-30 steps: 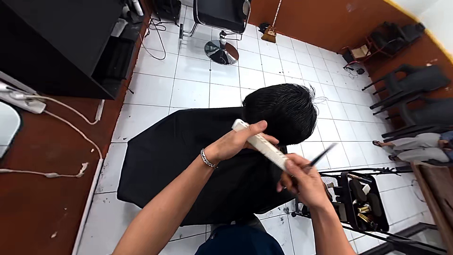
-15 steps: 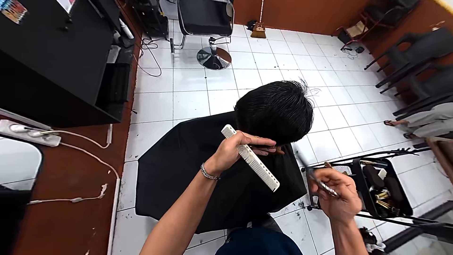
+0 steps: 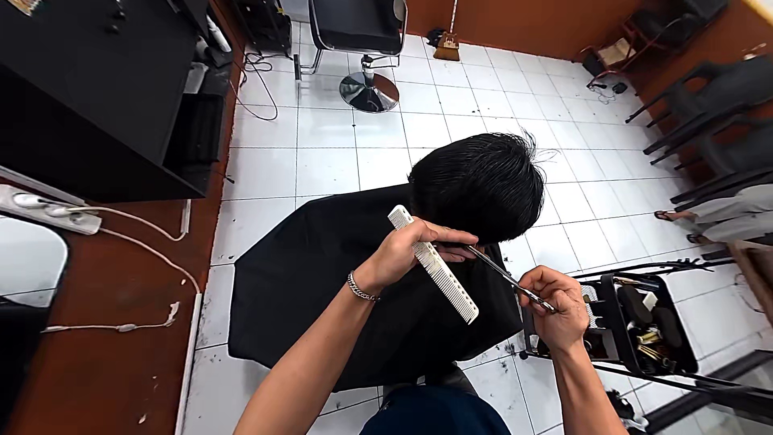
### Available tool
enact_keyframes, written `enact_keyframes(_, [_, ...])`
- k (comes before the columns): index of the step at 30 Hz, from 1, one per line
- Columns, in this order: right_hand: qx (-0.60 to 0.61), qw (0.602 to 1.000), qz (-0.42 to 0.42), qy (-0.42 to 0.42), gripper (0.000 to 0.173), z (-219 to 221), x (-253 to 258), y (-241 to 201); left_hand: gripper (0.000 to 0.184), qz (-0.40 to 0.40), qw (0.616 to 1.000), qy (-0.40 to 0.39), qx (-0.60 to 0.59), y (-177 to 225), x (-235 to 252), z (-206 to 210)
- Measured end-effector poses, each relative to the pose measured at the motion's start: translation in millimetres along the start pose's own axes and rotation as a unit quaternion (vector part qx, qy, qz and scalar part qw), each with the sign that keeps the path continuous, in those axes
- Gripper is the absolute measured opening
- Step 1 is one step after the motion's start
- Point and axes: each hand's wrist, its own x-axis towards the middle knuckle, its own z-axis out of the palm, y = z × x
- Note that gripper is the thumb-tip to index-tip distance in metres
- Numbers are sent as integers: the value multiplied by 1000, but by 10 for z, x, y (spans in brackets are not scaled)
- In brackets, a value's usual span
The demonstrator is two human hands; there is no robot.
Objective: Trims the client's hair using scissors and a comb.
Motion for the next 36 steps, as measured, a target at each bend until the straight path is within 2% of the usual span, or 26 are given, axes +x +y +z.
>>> enact_keyframes(3, [-14,1000,13,8,38,38,11,-30,60,-5,1000,1,-2,-1,-4,0])
enact_keyframes(7, [-73,994,53,59,38,121,-39,-45,60,-9,1000,5,-7,-17,0,1])
enact_keyframes(14, [-26,999,23,25,39,125,-38,-38,59,-7,1000,-1,-12,-18,-9,-3])
enact_keyframes(21, [-100,992,48,61,37,189,-43,-62,59,-12,1000,1,-20,-14,-10,-5])
enact_keyframes(29, [-36,999,26,16,38,163,-13,-71,59,-21,1000,-2,-11,-5,-8,1])
enact_keyframes(36, [-22,998,45,23,37,172,-23,-54,58,-17,1000,2,-7,-7,-3,-10])
